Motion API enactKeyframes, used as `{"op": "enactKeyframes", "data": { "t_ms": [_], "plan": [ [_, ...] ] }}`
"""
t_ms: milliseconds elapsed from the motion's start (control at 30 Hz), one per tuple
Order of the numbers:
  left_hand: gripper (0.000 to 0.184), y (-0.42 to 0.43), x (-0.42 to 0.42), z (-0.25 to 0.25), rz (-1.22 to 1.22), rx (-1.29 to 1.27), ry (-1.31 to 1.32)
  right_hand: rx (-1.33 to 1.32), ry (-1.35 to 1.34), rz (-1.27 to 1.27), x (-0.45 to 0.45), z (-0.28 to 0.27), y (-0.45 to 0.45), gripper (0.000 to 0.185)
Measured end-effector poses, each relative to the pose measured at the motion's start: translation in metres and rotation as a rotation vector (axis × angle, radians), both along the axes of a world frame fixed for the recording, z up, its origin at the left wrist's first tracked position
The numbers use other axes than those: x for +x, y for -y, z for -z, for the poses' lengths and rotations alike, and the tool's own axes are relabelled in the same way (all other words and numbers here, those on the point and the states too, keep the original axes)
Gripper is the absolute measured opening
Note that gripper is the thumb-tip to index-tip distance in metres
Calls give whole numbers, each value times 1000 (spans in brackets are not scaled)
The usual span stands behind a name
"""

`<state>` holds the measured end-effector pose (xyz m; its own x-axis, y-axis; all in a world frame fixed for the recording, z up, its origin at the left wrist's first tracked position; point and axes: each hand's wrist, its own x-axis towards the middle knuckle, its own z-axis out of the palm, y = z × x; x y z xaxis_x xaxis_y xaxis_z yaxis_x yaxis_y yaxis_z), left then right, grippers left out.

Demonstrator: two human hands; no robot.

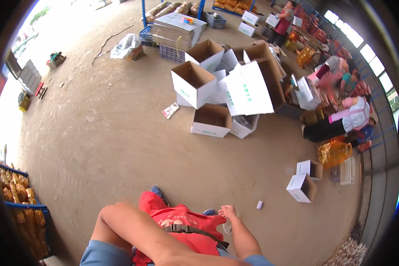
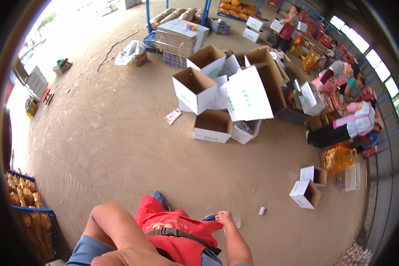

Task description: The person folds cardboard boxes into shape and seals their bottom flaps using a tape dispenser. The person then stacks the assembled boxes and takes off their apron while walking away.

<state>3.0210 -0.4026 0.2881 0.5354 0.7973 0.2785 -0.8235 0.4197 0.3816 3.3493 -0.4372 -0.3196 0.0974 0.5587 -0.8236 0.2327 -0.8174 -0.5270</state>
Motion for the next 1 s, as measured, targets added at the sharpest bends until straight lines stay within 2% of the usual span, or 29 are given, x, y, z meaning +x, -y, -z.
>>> {"op": "enactKeyframes", "data": {
  "t_ms": [67,100,133,200,300,433,567,633,667,700,733,800,867,967,1000],
  "plan": [
    [91,1,-38,-4,-190,-231,225,-138,5,-112,-47,9,-34,34],
    [78,-6,-84,-31,-142,-612,-11,-162,11,-200,-71,10,-56,35],
    [78,-11,-110,-32,-166,-610,2,-159,19,-226,-93,8,-81,35],
    [82,-23,-154,-38,-189,-512,-104,-94,15,-313,-150,-8,-133,35],
    [88,-50,-209,-39,-190,-364,-272,104,-91,-296,-240,-66,-210,36],
    [94,-107,-269,-5,-179,-234,-410,265,-197,-398,-331,-107,-291,39],
    [120,-215,-321,78,-441,475,163,257,-210,-517,-377,-89,-376,39],
    [113,-271,-356,95,-295,339,128,147,-126,-523,-384,-49,-418,38],
    [113,-300,-365,98,-344,330,98,97,-75,-519,-385,-21,-442,37],
    [109,-335,-367,98,-375,453,92,51,-16,-515,-385,-2,-468,35],
    [106,-363,-372,98,-408,572,86,-16,59,-501,-391,1,-492,35],
    [103,-406,-385,88,-479,513,109,-109,141,-533,-403,-5,-541,34],
    [96,-431,-392,78,-485,448,205,-97,34,-394,-423,-13,-592,34],
    [87,-496,-388,61,-455,345,400,-21,-43,-472,-460,-27,-660,36],
    [84,-494,-389,58,-444,304,480,-5,-64,-498,-473,-31,-682,36]
  ]
}}
